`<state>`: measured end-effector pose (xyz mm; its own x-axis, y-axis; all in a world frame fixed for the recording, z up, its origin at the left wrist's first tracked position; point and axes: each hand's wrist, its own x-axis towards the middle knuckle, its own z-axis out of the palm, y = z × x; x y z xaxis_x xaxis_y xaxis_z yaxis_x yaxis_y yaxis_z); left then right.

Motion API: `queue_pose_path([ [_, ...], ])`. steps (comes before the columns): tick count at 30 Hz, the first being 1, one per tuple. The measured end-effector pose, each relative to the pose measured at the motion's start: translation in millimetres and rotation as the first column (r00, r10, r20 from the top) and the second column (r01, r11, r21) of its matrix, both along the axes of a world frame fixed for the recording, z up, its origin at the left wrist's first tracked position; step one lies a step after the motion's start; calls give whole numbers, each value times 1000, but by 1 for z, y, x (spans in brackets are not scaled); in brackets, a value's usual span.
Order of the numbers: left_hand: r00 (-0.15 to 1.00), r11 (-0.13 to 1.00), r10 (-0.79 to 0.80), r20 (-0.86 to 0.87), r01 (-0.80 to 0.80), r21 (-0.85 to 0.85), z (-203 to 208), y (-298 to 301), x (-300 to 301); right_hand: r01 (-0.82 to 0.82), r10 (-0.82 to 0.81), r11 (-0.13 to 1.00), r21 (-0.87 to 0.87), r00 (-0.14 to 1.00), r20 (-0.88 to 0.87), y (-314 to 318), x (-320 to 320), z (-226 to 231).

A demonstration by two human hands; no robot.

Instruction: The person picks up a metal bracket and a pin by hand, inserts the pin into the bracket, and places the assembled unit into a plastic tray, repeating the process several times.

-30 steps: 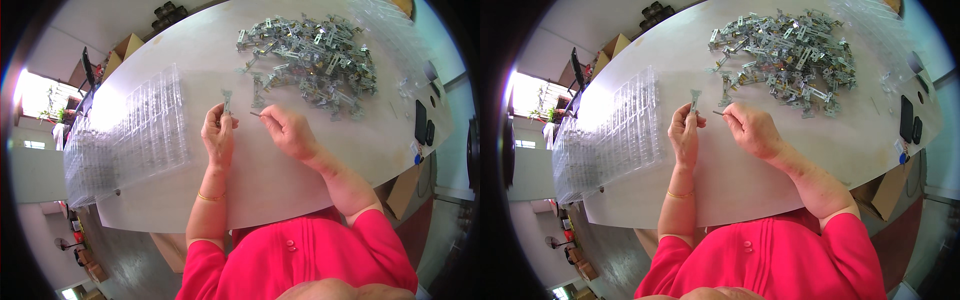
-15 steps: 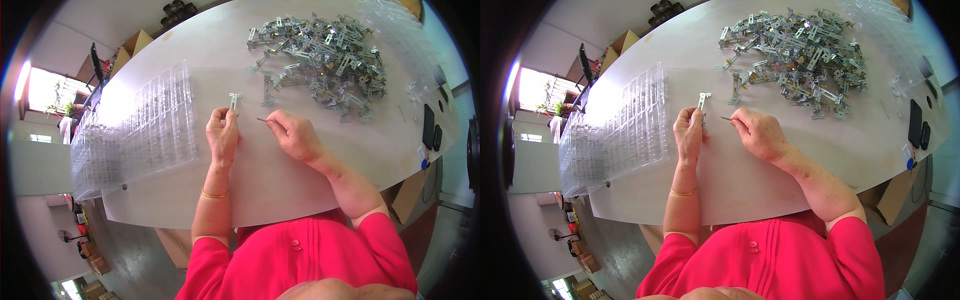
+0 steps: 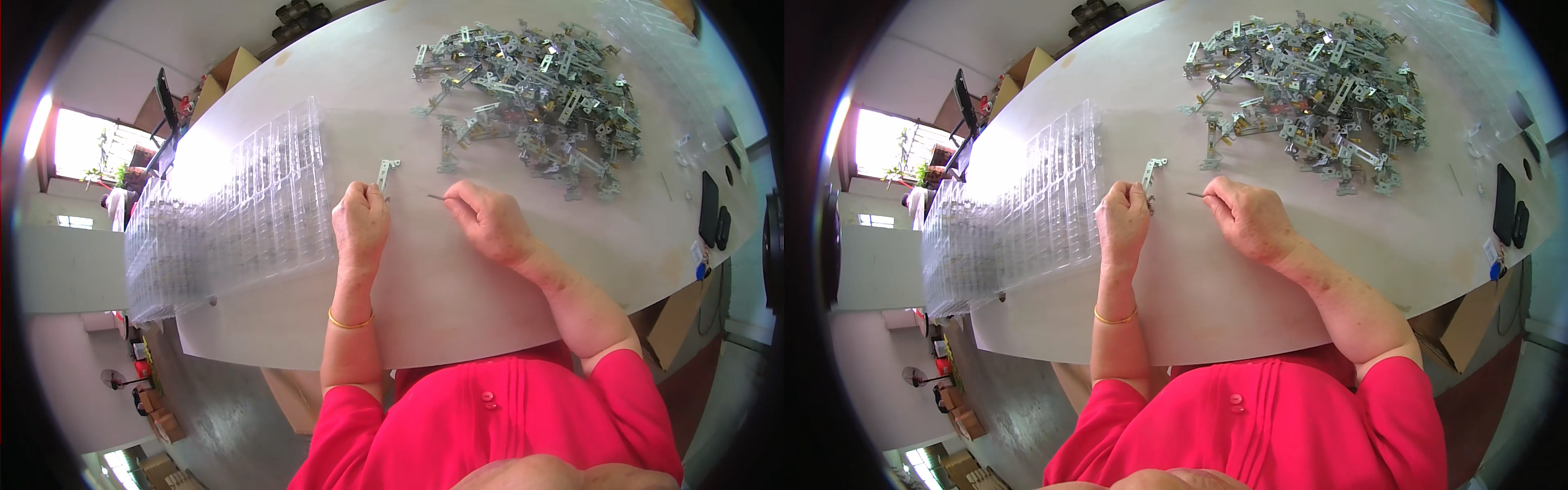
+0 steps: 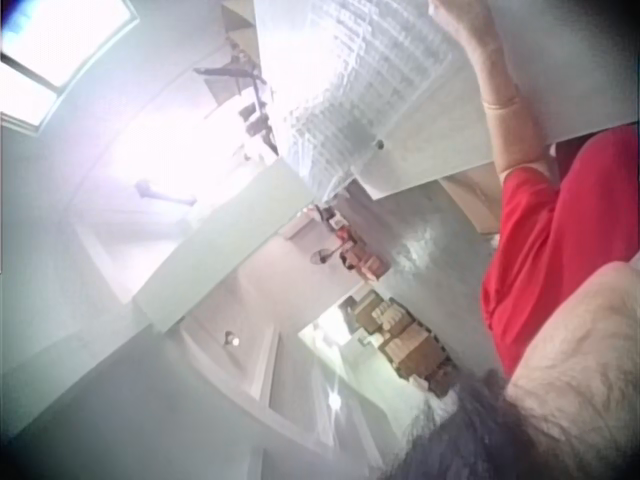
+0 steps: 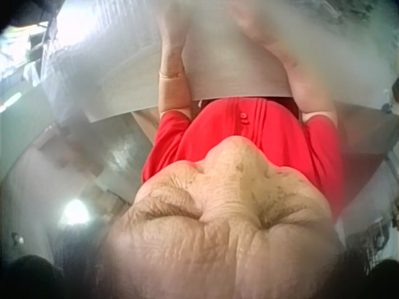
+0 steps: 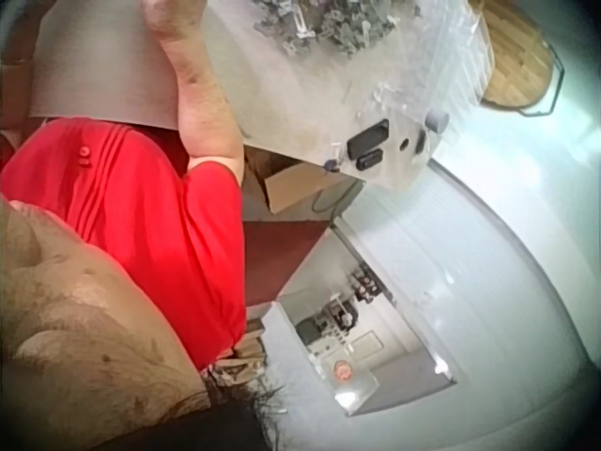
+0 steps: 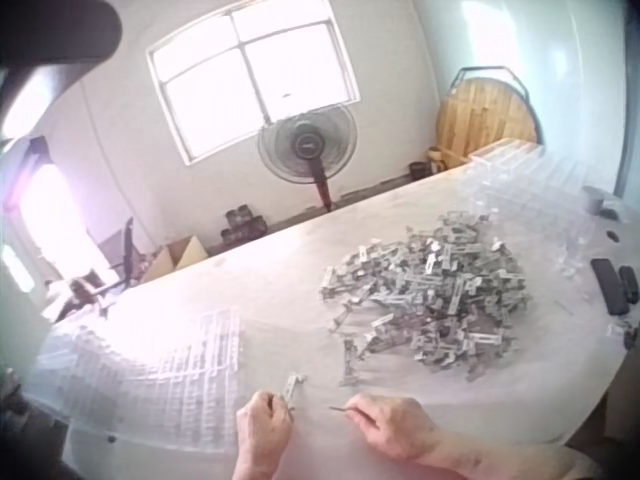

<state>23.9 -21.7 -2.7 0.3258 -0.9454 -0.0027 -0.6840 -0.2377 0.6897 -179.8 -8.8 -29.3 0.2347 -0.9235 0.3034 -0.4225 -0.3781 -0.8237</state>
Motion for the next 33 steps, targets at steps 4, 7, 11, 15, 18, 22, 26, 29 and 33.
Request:
queue_pose_path([
  [4,983,994,-89,161,77,83,4,-1,0,-11,11,999,40,1000,-6,-1,-4,-1],
  [7,939,989,-21,342,69,-129,-16,-3,10,-17,17,999,38,1000,-7,-1,-1,3],
  [11,946,981,-36,322,96,-171,-18,-2,4,-13,13,1000,-1,1000,-22,-3,2,0],
  [15,944,983,-105,312,145,-109,-27,-3,-3,29,-29,1000,-7,998,-51,-2,2,-2],
  [18,956,978,-102,276,147,-148,-39,-3,-2,24,-25,1000,-18,999,-48,-2,1,-8],
  [22,978,969,-143,153,170,-178,-21,2,-7,-9,10,999,51,1000,-21,-1,1,-5],
  [26,982,952,-187,23,187,-243,10,9,-4,-12,10,996,84,1000,29,-5,1,-13],
  [29,969,940,-194,-151,140,-311,37,17,12,-30,25,995,93,998,52,-6,5,-13],
  [33,983,923,-119,-142,56,-381,68,15,59,-37,32,996,76,997,69,-9,-2,-18],
])
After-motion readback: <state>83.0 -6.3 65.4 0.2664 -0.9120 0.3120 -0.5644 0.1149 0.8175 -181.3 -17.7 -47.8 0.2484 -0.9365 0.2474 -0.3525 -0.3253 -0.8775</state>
